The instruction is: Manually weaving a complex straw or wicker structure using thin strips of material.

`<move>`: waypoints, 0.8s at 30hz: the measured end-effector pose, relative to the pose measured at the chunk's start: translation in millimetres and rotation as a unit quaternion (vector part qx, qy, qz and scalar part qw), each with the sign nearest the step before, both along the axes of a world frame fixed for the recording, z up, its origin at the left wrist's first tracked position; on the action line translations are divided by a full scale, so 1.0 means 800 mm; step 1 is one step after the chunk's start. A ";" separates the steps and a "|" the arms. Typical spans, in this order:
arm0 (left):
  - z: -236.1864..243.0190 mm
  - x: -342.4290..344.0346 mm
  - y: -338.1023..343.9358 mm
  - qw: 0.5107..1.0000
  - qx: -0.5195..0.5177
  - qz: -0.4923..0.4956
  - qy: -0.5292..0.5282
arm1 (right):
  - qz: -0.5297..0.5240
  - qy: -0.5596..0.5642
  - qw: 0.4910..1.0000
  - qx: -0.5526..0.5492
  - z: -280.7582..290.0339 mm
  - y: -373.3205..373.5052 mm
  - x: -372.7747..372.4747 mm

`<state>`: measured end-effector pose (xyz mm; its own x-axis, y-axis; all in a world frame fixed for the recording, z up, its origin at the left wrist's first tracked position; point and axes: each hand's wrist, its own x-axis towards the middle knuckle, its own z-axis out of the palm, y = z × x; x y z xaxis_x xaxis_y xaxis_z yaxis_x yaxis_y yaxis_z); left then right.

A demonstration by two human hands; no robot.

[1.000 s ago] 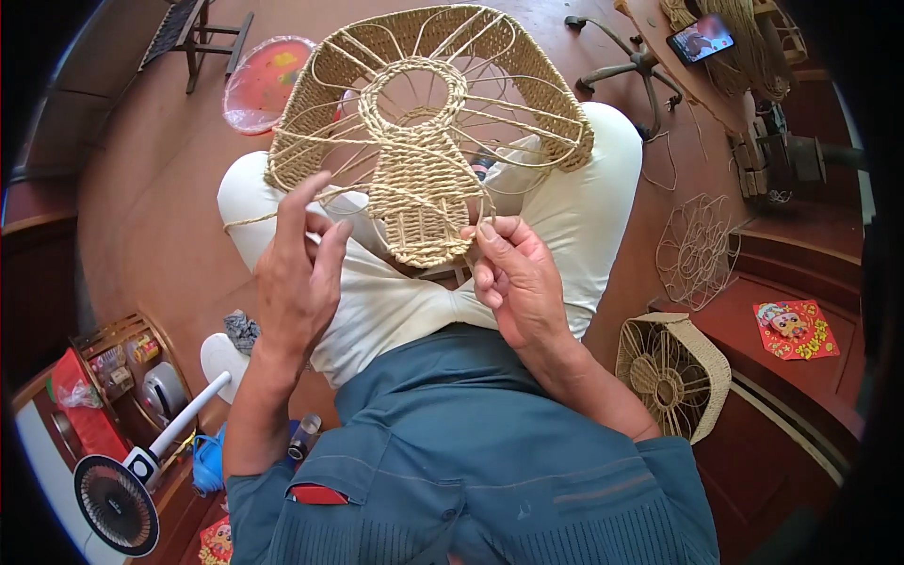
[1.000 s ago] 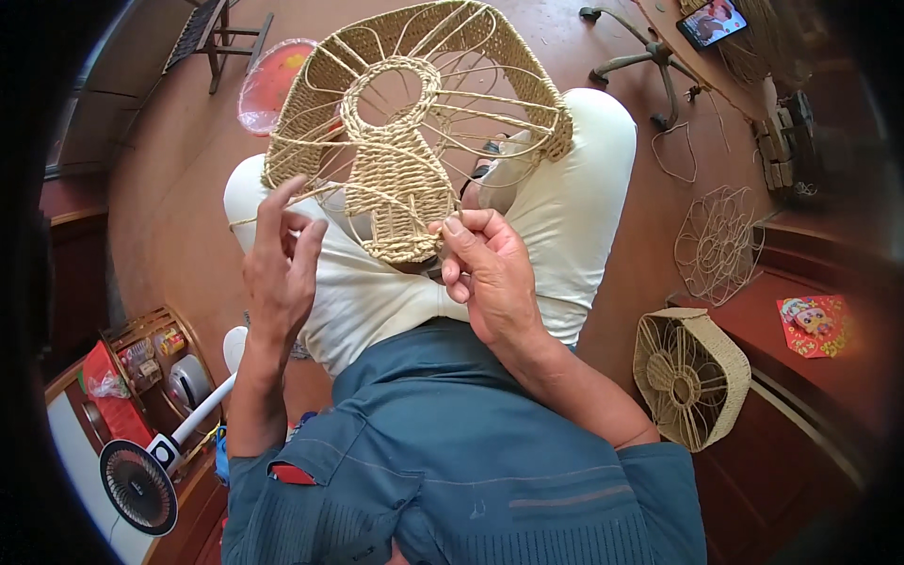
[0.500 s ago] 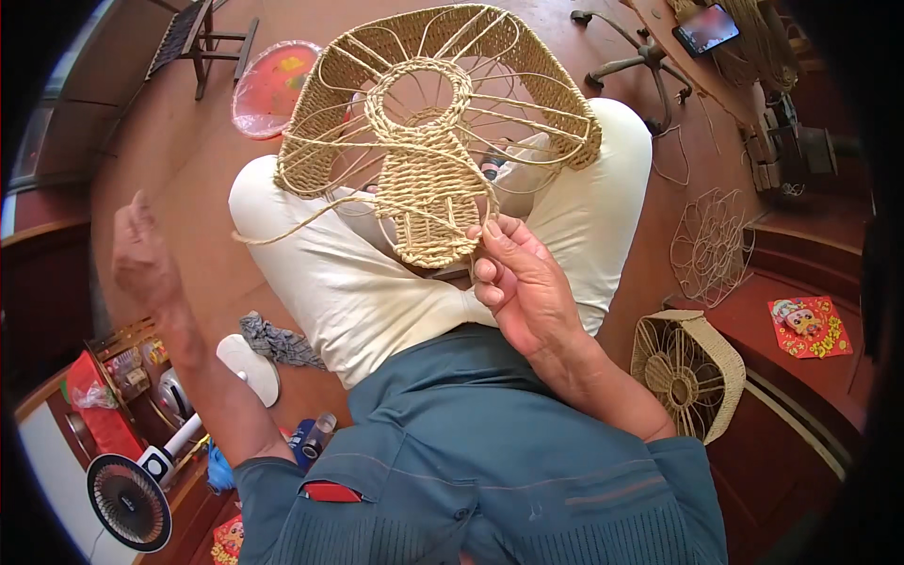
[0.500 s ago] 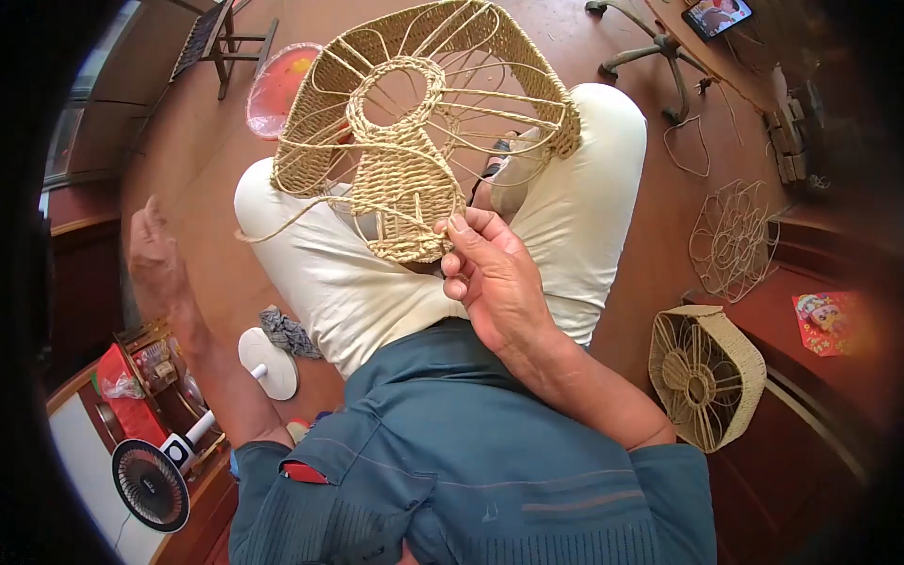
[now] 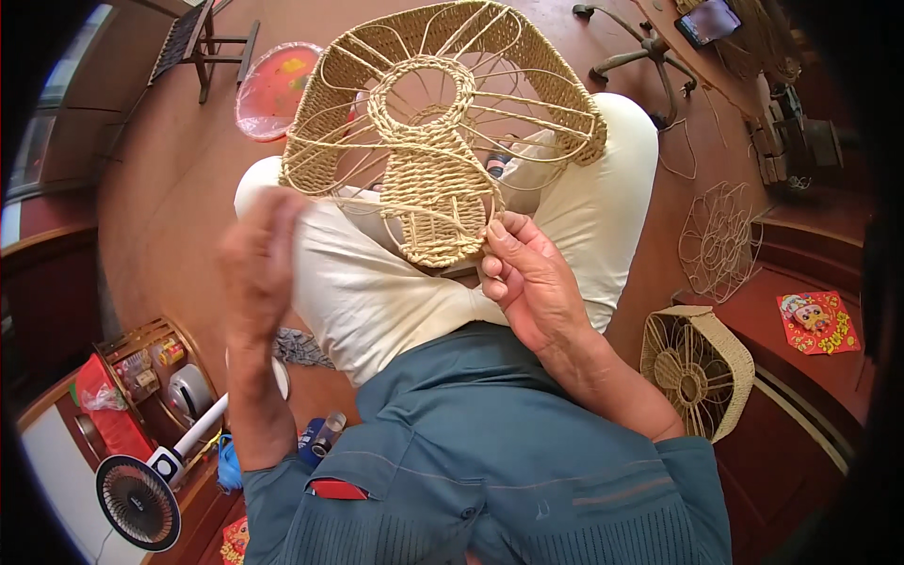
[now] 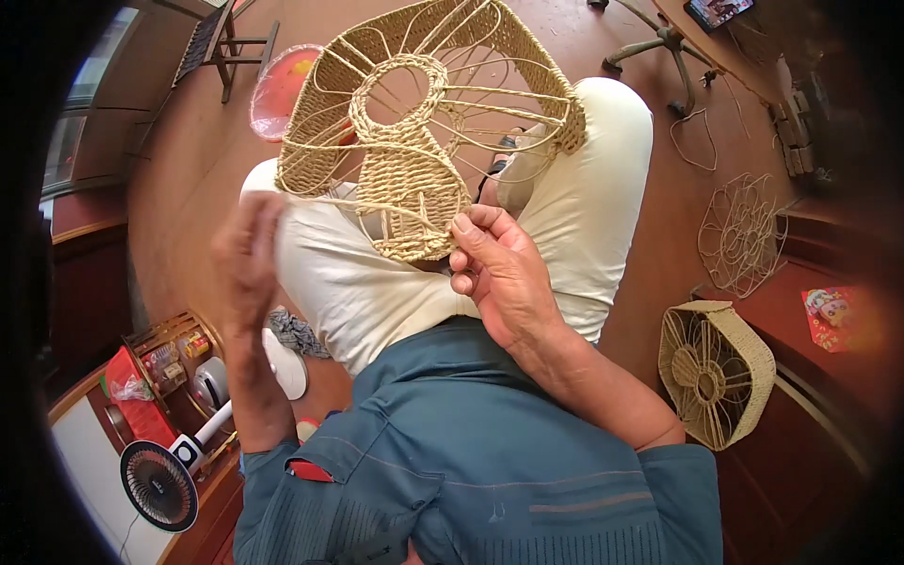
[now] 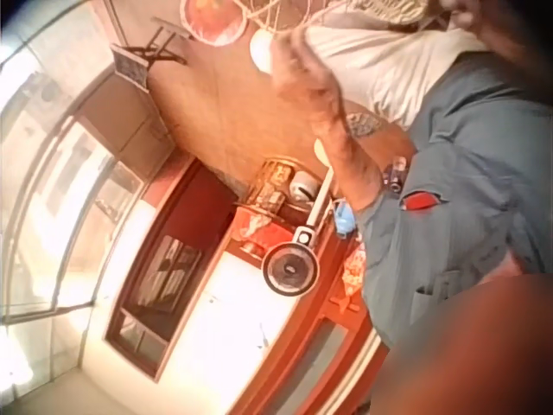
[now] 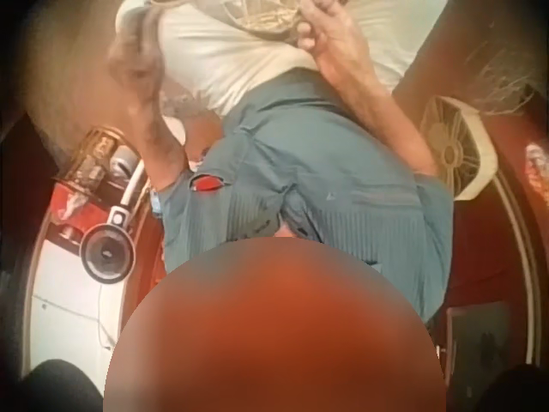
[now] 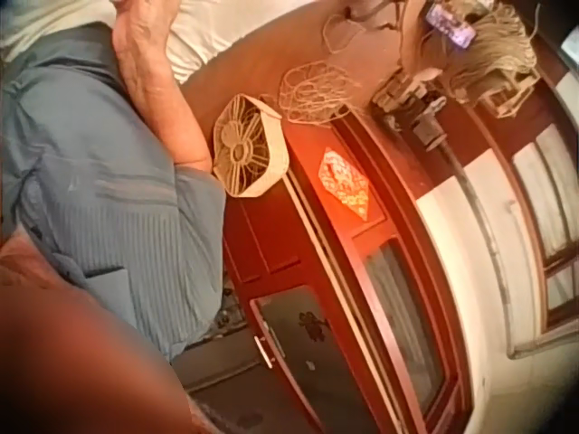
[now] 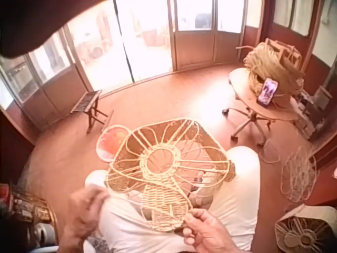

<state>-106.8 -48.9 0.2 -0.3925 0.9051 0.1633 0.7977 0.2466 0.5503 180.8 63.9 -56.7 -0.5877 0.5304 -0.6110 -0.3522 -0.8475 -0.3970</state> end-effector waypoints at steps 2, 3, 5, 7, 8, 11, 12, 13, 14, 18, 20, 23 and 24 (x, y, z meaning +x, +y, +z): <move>0.032 -0.031 0.006 0.972 -0.014 0.183 0.146 | -0.009 -0.002 1.000 -0.007 0.001 0.000 -0.002; 0.046 -0.047 0.012 0.971 -0.015 0.188 0.150 | -0.014 -0.014 1.000 -0.011 0.001 -0.001 -0.002; 0.062 -0.061 0.021 0.855 -0.024 0.210 0.474 | -0.020 -0.011 1.000 -0.005 0.002 -0.003 -0.004; 0.057 -0.046 0.024 0.921 0.012 0.154 0.357 | -0.023 -0.012 1.000 0.004 0.002 -0.005 -0.004; 0.046 -0.026 0.024 0.970 0.004 0.134 0.203 | -0.022 -0.016 1.000 0.012 0.003 -0.005 -0.005; 0.004 0.057 0.028 0.989 0.013 -0.036 -0.140 | -0.019 -0.033 0.999 0.026 0.004 -0.006 -0.005; -0.009 0.082 0.034 0.973 0.016 -0.062 -0.221 | -0.016 -0.057 0.998 0.027 0.005 -0.006 -0.005; -0.018 0.101 0.041 0.969 0.030 -0.068 -0.234 | -0.018 -0.043 0.998 0.033 0.006 -0.007 -0.005; -0.024 0.114 0.049 0.966 0.027 -0.082 -0.244 | -0.017 -0.046 0.998 0.036 0.008 -0.008 -0.004; -0.024 0.136 0.073 0.981 0.095 -0.122 -0.120 | 0.003 -0.049 0.997 0.053 0.012 -0.007 -0.003; -0.019 0.141 0.075 0.969 0.085 -0.185 0.143 | -0.001 -0.048 0.997 0.056 0.010 -0.006 -0.005; -0.020 0.159 0.078 0.963 0.056 -0.175 0.195 | -0.007 -0.032 0.997 0.072 0.007 -0.006 -0.005; -0.021 0.165 0.078 0.961 0.027 -0.176 0.213 | -0.008 -0.036 0.996 0.079 0.005 -0.007 -0.004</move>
